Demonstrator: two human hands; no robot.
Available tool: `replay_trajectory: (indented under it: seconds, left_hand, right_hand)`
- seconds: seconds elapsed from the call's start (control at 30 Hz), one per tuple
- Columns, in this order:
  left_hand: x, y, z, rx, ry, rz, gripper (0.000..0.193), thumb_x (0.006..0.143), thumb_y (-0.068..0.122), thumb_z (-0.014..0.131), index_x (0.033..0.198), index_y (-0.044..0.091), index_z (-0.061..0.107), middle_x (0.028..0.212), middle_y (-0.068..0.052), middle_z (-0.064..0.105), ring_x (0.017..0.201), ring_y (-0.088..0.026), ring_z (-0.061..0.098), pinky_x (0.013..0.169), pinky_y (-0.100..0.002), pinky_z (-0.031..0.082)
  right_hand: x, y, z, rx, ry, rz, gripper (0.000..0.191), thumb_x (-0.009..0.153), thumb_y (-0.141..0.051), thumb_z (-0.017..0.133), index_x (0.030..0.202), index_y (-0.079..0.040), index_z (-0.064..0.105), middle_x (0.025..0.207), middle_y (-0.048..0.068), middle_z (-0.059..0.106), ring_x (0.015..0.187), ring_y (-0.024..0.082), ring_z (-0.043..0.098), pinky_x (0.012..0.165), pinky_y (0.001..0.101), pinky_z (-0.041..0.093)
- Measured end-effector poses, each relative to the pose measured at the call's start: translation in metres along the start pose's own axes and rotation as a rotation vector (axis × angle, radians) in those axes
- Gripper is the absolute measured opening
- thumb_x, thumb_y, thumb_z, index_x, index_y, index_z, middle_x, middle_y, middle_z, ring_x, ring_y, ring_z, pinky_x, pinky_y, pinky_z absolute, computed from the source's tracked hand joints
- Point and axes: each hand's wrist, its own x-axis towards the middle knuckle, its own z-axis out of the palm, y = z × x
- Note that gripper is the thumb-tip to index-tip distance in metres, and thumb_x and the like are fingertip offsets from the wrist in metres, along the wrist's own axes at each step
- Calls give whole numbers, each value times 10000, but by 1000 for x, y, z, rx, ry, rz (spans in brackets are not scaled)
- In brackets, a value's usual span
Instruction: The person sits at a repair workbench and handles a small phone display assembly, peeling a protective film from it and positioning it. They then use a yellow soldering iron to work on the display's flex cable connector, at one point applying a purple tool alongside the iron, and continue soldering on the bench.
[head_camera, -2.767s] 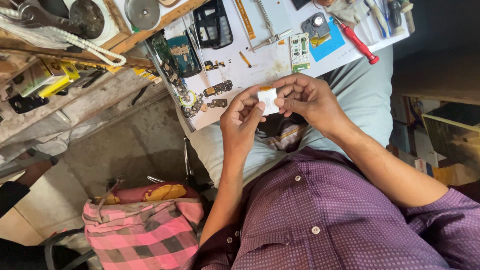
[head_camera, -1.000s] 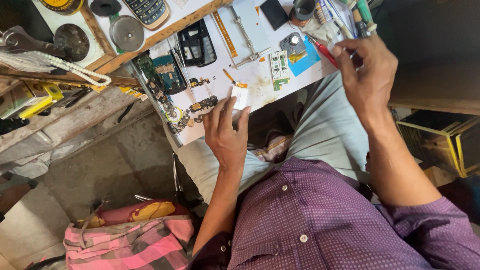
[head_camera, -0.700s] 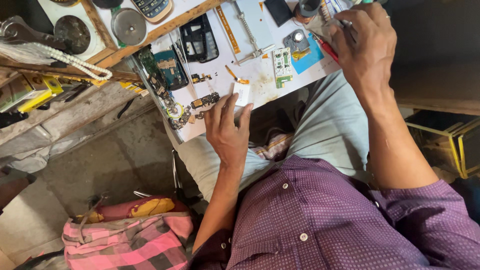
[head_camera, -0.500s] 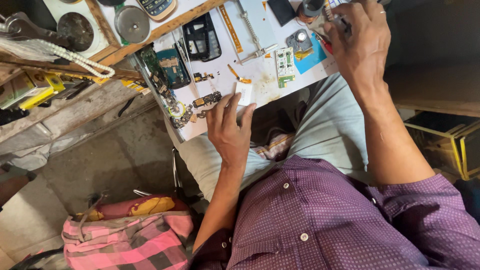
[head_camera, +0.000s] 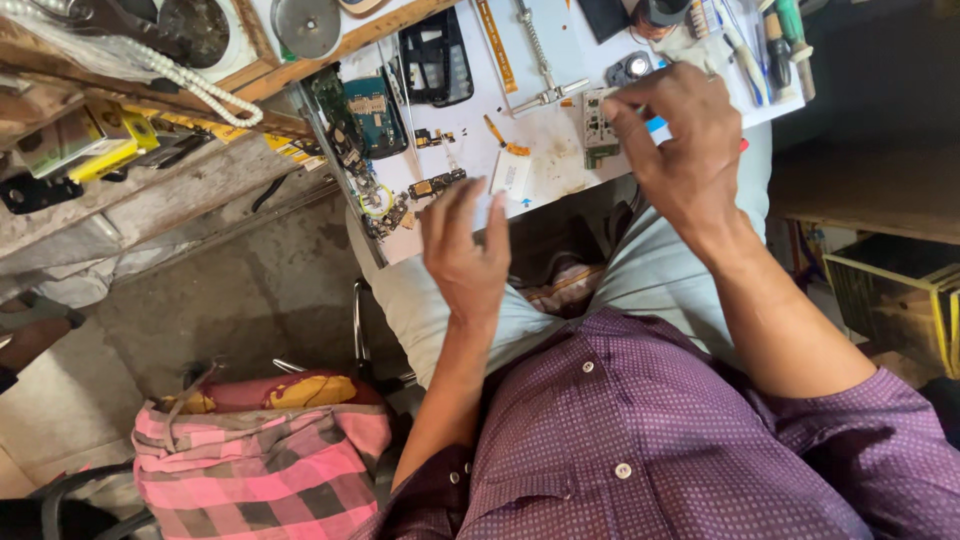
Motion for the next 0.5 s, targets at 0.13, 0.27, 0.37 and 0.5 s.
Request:
replay_trajectory:
  seconds: [0.13, 0.27, 0.37, 0.5]
  left_hand:
    - [24, -17, -20, 182, 22, -79, 140, 944, 158, 797, 1056, 79, 769, 942, -60, 688, 852, -229, 651, 787, -393, 506]
    - [51, -25, -37, 180, 74, -134, 81, 966, 151, 790, 952, 74, 770, 811, -50, 674, 666, -188, 602, 630, -375, 457]
    - [64, -28, -45, 102, 111, -193, 100, 991, 153, 764, 970, 56, 751, 759, -60, 630, 611, -132, 582, 558, -323, 434]
    - [66, -35, -54, 4, 214, -296, 164, 1022, 166, 692, 1088, 29, 754, 685, -6, 594, 579, -80, 505, 538, -280, 412]
  right_hand:
    - [-4, -15, 5, 7, -72, 44, 91, 1031, -77, 816, 1052, -42, 734, 911, 91, 647, 816, 270, 601, 756, 381, 452]
    - [-8, -17, 5, 40, -84, 27, 132, 1014, -79, 822, 1000, -40, 697, 938, 88, 670, 857, 279, 622, 795, 395, 465]
    - [-13, -14, 4, 57, -62, 80, 123, 1039, -76, 830, 1017, -42, 714, 931, 95, 669, 819, 253, 646, 803, 394, 477]
    - [-23, -7, -5, 64, -65, 102, 69, 1035, -16, 774, 1085, -5, 729, 970, 115, 700, 866, 252, 673, 787, 346, 508]
